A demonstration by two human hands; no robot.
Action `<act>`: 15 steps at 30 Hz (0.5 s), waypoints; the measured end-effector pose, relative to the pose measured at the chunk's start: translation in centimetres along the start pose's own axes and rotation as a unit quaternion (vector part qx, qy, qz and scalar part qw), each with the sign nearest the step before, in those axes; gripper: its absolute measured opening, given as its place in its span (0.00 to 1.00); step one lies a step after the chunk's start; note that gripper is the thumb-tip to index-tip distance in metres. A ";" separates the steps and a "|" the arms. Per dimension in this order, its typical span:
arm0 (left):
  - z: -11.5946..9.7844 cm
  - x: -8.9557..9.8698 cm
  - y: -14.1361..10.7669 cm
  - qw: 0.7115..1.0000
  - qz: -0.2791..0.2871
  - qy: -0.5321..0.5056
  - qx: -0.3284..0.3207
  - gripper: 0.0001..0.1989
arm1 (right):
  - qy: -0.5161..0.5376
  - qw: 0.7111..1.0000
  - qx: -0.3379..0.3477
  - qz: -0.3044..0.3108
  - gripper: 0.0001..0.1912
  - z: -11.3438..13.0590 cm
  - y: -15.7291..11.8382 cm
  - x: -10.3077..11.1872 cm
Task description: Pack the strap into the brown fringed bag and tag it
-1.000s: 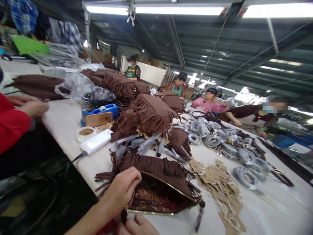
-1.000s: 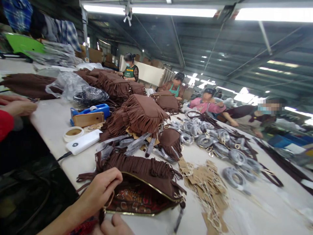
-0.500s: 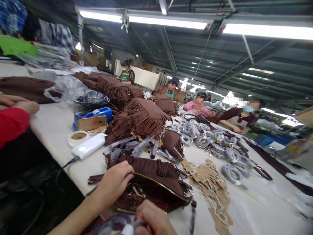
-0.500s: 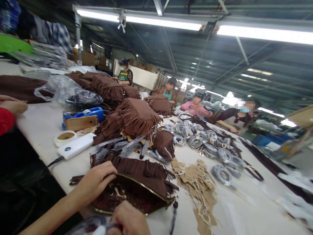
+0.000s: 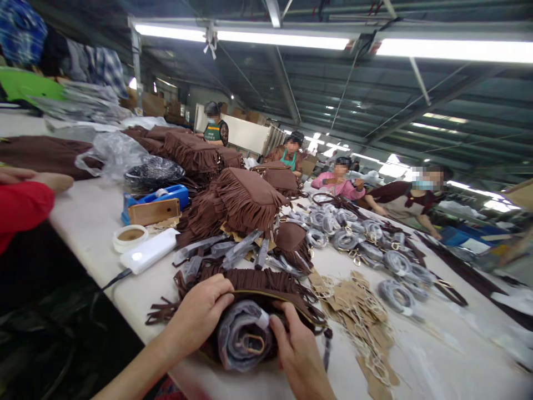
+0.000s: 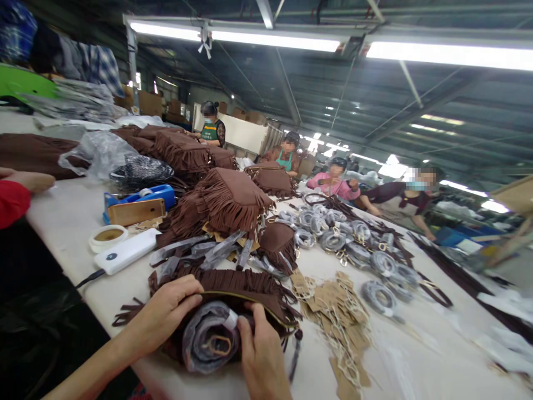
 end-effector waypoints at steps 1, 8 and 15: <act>0.1 0.0 0.0 1.000 -0.003 -0.008 0.008 0.12 | -0.044 0.997 0.057 -0.029 0.20 0.0 0.1 -0.3; 0.4 -0.5 0.1 0.998 -0.023 -0.020 0.047 0.12 | -0.199 0.931 0.289 -0.100 0.25 -0.1 -0.8 -2.0; 0.4 -0.6 0.6 0.997 -0.051 -0.040 0.043 0.12 | -0.151 0.977 0.146 0.037 0.06 1.0 0.5 -1.8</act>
Point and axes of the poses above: each hand's wrist, its own y-axis towards the middle knuckle, its own x-axis out of the back of the hand, z = x × y, the point moved 2 cm from there along y, towards the middle knuckle, and after that the axes turned 13 degrees about -z, right-handed, at the moved point
